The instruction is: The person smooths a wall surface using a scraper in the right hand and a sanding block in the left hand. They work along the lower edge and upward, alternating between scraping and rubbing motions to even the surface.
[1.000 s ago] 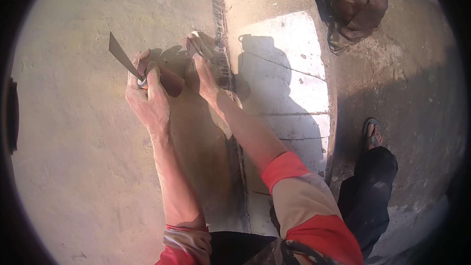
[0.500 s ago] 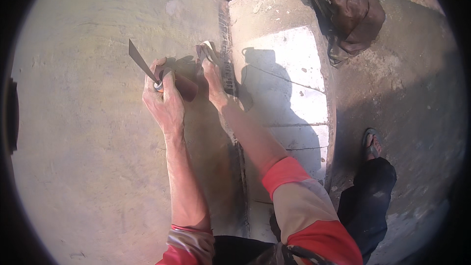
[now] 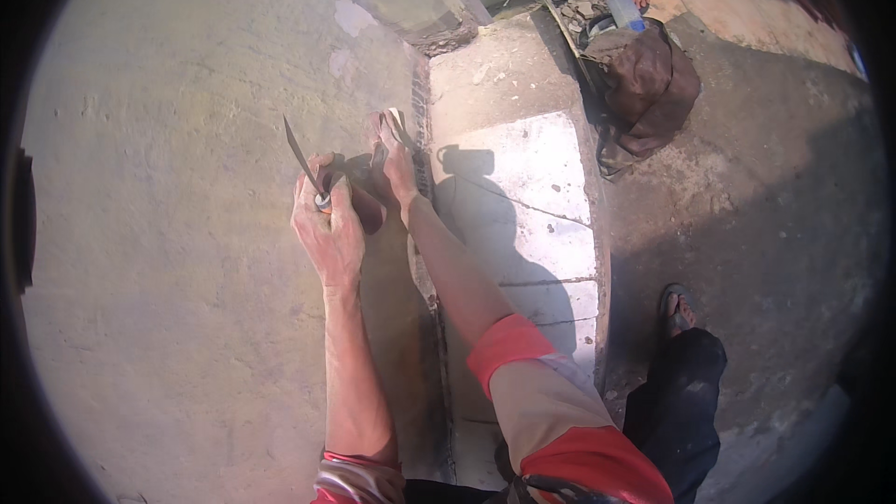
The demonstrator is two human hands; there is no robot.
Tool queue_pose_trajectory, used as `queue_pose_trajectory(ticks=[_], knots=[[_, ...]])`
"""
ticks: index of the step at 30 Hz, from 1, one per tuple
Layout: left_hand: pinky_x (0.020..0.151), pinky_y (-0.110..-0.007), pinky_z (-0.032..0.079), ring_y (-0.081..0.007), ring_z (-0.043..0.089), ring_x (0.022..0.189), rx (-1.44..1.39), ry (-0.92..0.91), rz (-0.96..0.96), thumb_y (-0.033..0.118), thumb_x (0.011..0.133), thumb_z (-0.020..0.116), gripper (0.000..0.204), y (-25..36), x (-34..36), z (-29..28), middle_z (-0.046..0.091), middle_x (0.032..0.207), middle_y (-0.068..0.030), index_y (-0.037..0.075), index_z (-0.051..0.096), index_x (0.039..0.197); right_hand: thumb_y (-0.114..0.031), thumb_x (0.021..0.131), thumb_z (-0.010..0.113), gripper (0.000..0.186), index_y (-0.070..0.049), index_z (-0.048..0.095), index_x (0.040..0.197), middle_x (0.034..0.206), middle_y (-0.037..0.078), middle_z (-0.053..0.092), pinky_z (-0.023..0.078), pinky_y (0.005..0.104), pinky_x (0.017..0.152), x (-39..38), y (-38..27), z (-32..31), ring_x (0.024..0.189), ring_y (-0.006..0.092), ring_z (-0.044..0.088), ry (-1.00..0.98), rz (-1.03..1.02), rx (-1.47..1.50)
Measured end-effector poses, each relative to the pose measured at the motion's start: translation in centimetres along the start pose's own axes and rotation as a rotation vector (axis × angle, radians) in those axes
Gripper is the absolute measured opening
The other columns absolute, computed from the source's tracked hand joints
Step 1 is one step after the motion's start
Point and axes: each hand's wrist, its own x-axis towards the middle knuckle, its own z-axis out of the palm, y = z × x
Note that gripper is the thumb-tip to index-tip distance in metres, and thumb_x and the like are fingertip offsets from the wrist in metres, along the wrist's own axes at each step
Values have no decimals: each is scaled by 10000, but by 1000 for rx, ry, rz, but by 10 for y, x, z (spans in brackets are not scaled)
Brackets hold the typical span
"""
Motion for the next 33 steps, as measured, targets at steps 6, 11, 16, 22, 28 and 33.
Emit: queue_pose_trajectory(ticks=[6, 11, 16, 22, 28, 33], knots=[[1017, -450, 480, -390, 647, 1135, -155, 80, -123, 94, 930, 613, 343, 2, 7, -5, 681, 1209, -242, -83, 675, 1217, -202, 1067, 470, 451, 43, 513, 1444, 1179, 258, 704, 526, 459, 909, -102, -2, 33, 1047, 431, 671, 81, -618, -467], [1004, -426, 487, -365, 657, 1113, -82, 75, -79, 109, 945, 608, 345, 5, 2, -6, 693, 1163, -242, -87, 672, 1221, -181, 1055, 489, 459, 41, 505, 1456, 1223, 272, 694, 521, 464, 943, -76, -7, 11, 1099, 453, 658, 129, -492, -380], [1019, -433, 483, -367, 648, 1151, -179, 76, -94, 117, 945, 596, 350, 3, 1, -12, 699, 1185, -232, -92, 678, 1214, -191, 1065, 511, 483, 8, 476, 1504, 1267, 218, 676, 537, 422, 944, -59, -45, 49, 1092, 349, 676, 65, -495, -390], [1011, -439, 493, -371, 658, 1151, -158, 136, -117, 133, 942, 588, 376, 12, -2, -24, 696, 1200, -240, -94, 674, 1229, -207, 1091, 480, 482, -17, 441, 1532, 1192, 167, 662, 517, 419, 901, -67, -24, 24, 1018, 279, 654, -88, -268, -78], [982, -431, 507, -365, 677, 1104, -247, 156, -94, 147, 940, 586, 390, 17, 7, -22, 690, 1176, -255, -100, 671, 1229, -243, 1093, 490, 483, -20, 459, 1521, 1175, 182, 660, 523, 407, 888, -48, -52, 44, 1032, 279, 635, 91, -553, -527], [917, -391, 518, -298, 669, 993, -181, 216, -77, 141, 954, 586, 371, 30, -1, -54, 687, 1094, -198, -91, 673, 1231, -205, 1068, 509, 474, -24, 511, 1506, 1352, 272, 642, 542, 445, 937, -58, -26, 52, 1154, 419, 671, 17, -385, -473]])
